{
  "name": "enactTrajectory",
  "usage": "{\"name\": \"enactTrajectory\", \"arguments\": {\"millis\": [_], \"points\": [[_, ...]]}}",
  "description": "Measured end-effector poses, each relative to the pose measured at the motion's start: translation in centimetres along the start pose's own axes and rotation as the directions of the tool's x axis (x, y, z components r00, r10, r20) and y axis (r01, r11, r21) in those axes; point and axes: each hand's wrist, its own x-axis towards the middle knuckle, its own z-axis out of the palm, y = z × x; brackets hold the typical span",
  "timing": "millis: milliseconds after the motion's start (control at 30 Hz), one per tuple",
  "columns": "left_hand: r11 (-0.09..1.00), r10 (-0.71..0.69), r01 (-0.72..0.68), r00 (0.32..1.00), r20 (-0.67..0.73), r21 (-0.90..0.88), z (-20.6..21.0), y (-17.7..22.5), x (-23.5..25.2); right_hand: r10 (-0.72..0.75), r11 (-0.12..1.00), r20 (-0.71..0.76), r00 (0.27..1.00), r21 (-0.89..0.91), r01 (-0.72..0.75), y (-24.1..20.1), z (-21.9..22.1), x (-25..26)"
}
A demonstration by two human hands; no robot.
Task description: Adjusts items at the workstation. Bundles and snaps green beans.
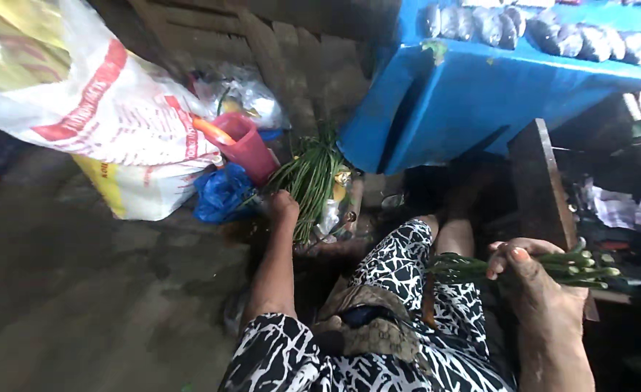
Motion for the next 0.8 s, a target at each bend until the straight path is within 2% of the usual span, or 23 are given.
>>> {"name": "enactTrajectory", "arguments": {"millis": [67, 133, 200, 267, 333, 467, 600, 700, 800], "points": [[0.988, 0.020, -0.027, 0.999, -0.046, -0.154, -1.0, 0.8, -0.3, 0.001, 1.000, 0.003, 1.000, 0.005, -0.001, 0.0, -0.1, -0.2], [0.916, 0.039, -0.070, 0.996, -0.085, -0.395, -2.1, 2.0, -0.8, 0.002, 1.000, 0.011, 1.000, 0.015, -0.002, 0.2, -0.2, -0.3], [0.736, 0.049, -0.095, 0.995, -0.086, -0.671, -2.8, 3.9, -1.8, 0.015, 1.000, 0.026, 1.000, 0.021, -0.015, 0.3, -0.2, -0.4], [0.455, 0.093, -0.091, 0.994, -0.055, -0.886, -3.6, 6.5, -3.4, 0.018, 1.000, 0.043, 0.999, 0.019, -0.018, 0.5, 0.0, -0.5], [0.228, 0.163, -0.063, 0.986, -0.025, -0.972, -4.6, 9.2, -5.7, 0.036, 0.999, 0.031, 0.999, 0.014, -0.037, 0.8, 0.4, -0.7], [-0.005, 0.308, -0.011, 0.951, -0.012, -1.000, -6.1, 13.2, -10.6, 0.105, 0.994, 0.025, 0.994, 0.005, -0.105, 1.3, 0.9, -1.0], [-0.118, 0.486, 0.054, 0.874, -0.010, -0.992, -6.3, 14.9, -14.7, 0.164, 0.986, -0.005, 0.986, -0.023, -0.164, 1.4, 1.4, -1.2], [-0.194, 0.567, 0.156, 0.823, 0.018, -0.969, -5.3, 16.1, -16.6, 0.170, 0.985, -0.022, 0.985, -0.035, -0.171, 1.6, 1.7, -1.0], [-0.105, 0.622, 0.277, 0.767, 0.154, -0.955, -4.4, 17.4, -19.7, 0.176, 0.983, -0.024, 0.984, -0.039, -0.177, 1.8, 2.2, -0.6]]}}
